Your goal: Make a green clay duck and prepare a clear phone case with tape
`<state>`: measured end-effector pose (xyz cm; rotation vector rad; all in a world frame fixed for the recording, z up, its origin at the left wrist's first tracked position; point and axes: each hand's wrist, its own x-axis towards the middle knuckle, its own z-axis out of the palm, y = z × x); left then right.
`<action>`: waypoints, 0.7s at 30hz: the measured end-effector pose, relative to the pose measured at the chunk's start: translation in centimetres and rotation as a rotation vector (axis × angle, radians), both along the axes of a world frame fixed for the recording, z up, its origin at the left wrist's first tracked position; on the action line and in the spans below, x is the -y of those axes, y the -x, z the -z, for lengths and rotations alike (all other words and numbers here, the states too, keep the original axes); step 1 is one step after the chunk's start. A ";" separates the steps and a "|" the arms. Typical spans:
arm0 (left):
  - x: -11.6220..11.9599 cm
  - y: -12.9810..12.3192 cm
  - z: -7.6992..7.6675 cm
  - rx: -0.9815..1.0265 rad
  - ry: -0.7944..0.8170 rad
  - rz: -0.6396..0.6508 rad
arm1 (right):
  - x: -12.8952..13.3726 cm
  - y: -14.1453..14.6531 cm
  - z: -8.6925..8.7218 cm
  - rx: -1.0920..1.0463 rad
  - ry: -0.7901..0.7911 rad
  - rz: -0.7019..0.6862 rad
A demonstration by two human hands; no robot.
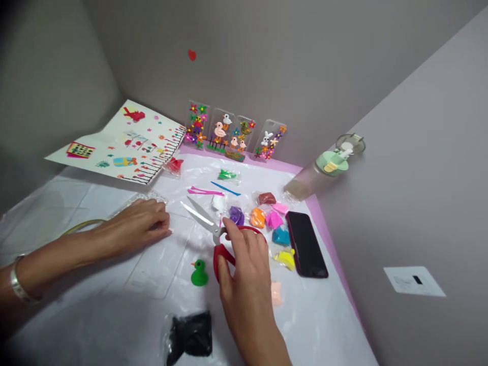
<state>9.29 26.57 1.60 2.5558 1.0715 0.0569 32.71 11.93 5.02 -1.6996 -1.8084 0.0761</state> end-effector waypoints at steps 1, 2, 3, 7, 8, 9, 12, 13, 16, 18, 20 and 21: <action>0.0 -0.1 -0.1 -0.013 -0.008 0.004 | 0.0 0.0 0.0 -0.002 0.004 0.001; -0.1 -0.2 -0.2 -0.027 -0.016 0.007 | 0.1 0.0 0.0 -0.004 0.005 0.000; -0.1 -0.3 -0.3 -0.041 -0.022 0.011 | 0.1 0.0 0.0 -0.004 0.004 -0.006; -0.7 -0.9 -0.6 -0.114 -0.036 0.046 | 0.2 0.0 0.0 0.005 -0.001 -0.027; -0.9 -1.0 -0.6 -0.135 -0.036 0.058 | 0.2 0.0 0.0 0.003 -0.002 -0.027; -1.0 -1.2 -0.6 -0.158 -0.037 0.067 | 0.2 0.0 0.0 -0.002 -0.002 -0.024; -1.7 -1.6 -0.6 -0.221 -0.045 0.069 | 0.4 0.0 -0.1 -0.014 0.000 -0.021; -1.9 -1.8 -0.5 -0.237 -0.051 0.061 | 0.4 0.0 -0.1 -0.015 0.002 -0.024; -2.8 -1.9 -0.2 -0.262 -0.046 0.041 | 0.5 0.1 -0.1 -0.024 0.005 -0.028; -3.2 -1.7 -0.1 -0.259 -0.013 0.050 | 0.6 0.1 -0.2 -0.036 -0.002 -0.026; -3.5 -1.2 -0.5 -0.235 0.027 0.070 | 0.5 0.1 -0.2 -0.045 -0.014 -0.020; -3.5 -0.9 -0.8 -0.214 0.046 0.081 | 0.5 0.1 -0.3 -0.050 -0.019 -0.017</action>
